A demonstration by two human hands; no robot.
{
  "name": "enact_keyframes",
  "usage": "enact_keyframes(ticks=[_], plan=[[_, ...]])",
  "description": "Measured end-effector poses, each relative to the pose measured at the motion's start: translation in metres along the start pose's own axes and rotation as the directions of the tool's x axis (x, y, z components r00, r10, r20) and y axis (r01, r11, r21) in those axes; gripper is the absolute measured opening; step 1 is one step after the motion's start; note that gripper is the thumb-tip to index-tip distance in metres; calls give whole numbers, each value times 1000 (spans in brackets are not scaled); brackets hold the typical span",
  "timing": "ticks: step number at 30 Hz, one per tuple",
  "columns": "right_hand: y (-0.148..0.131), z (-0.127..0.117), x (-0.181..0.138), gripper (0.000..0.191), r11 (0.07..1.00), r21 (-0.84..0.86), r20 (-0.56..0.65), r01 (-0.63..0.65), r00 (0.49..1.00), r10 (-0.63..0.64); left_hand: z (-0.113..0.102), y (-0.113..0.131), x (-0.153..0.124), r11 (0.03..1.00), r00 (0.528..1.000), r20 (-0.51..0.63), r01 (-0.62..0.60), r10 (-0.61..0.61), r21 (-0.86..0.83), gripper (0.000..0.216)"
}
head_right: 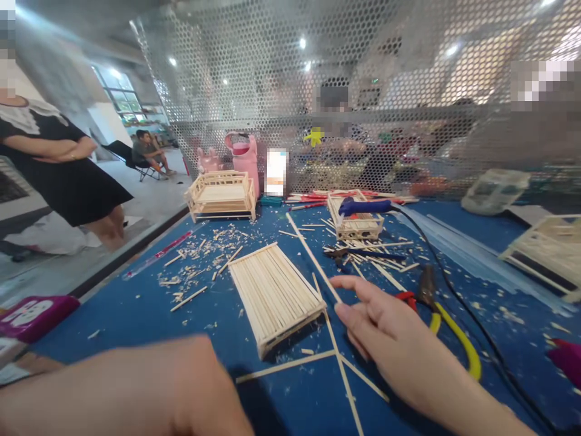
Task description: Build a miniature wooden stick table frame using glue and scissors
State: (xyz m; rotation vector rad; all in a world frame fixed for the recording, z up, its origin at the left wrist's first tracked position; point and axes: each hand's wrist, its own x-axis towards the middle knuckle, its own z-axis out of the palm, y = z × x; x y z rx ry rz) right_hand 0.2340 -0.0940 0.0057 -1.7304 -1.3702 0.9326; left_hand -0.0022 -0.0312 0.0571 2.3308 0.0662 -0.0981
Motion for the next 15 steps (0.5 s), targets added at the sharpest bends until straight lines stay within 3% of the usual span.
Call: enact_keyframes(ticks=[1, 2, 3, 4, 5, 7, 10, 15], plan=[[2, 2, -2, 54, 1000, -18, 19, -14, 1000, 14, -17, -2, 0, 997, 974, -214, 71, -72, -13, 21], [4, 4, -3, 55, 999, -29, 39, -26, 999, 27, -33, -8, 3, 990, 884, -447, 143, -133, -12, 21], [5, 6, -4, 54, 999, -33, 61, -33, 998, 35, -48, -19, 7, 975, 741, -646, 222, -182, -19, 22], [6, 7, -4, 53, 999, -32, 79, -37, 996, 40, -61, -32, 13, 958, 622, -752, 285, -218, -41, 24], [7, 7, -4, 53, 999, -30, 90, -43, 995, 45, -72, -48, 21, 945, 569, -781, 318, -256, -77, 26], [10, 6, -2, 53, 998, -23, 112, -65, 991, 67, -89, -80, 35, 930, 571, -746, 322, -342, -180, 28], [16, 5, 0, 58, 994, 5, 156, -111, 982, 109, -97, -111, 49, 905, 636, -645, 280, -424, -319, 31], [22, 6, -1, 65, 985, 62, 202, -163, 968, 148, -91, -115, 51, 874, 661, -576, 314, -481, -371, 34]])
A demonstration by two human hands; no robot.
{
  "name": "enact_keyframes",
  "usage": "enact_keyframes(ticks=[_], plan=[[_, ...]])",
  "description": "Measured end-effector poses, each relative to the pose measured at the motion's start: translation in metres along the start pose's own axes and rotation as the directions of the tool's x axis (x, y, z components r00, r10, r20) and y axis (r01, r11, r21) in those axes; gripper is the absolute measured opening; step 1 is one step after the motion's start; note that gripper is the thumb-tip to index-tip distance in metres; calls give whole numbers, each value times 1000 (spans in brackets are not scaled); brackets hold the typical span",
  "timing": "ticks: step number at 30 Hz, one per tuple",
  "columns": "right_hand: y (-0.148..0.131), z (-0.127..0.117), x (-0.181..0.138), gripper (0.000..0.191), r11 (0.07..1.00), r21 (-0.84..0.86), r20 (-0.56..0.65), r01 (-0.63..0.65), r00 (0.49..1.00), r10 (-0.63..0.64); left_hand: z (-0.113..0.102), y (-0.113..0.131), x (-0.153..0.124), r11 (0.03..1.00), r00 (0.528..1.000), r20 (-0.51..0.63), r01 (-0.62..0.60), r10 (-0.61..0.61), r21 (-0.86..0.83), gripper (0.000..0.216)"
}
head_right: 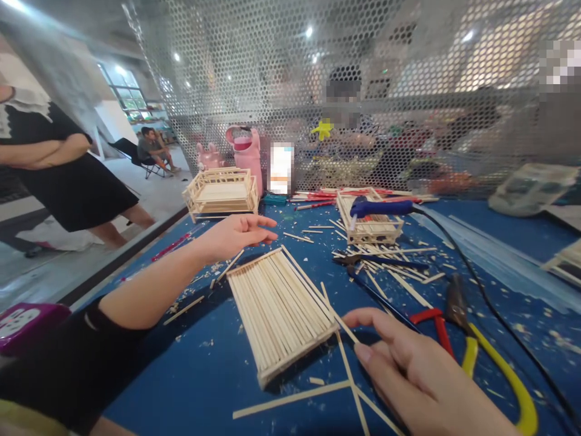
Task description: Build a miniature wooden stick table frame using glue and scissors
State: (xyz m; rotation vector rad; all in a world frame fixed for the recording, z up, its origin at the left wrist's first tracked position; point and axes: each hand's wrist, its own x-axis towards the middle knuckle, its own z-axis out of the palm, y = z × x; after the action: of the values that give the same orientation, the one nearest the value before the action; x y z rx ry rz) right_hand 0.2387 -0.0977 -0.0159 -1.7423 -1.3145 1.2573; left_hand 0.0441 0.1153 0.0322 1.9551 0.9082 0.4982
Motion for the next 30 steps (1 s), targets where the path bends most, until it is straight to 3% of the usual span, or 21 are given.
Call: enact_keyframes(ticks=[13, 19, 30], plan=[[7, -1, -1, 58, 999, -45, 13, -17, 1000, 17, 8, 4, -6, 964, 985, 140, 130, -99, -231, 31], [9, -3, -2, 60, 997, -81, -3, -19, 1000, 18, 10, 8, -8, 960, 983, 126, 159, -132, -231, 29], [3, -1, -2, 57, 999, -34, -11, -37, 999, 37, 12, 7, -8, 987, 991, 98, 101, -89, -123, 35]])
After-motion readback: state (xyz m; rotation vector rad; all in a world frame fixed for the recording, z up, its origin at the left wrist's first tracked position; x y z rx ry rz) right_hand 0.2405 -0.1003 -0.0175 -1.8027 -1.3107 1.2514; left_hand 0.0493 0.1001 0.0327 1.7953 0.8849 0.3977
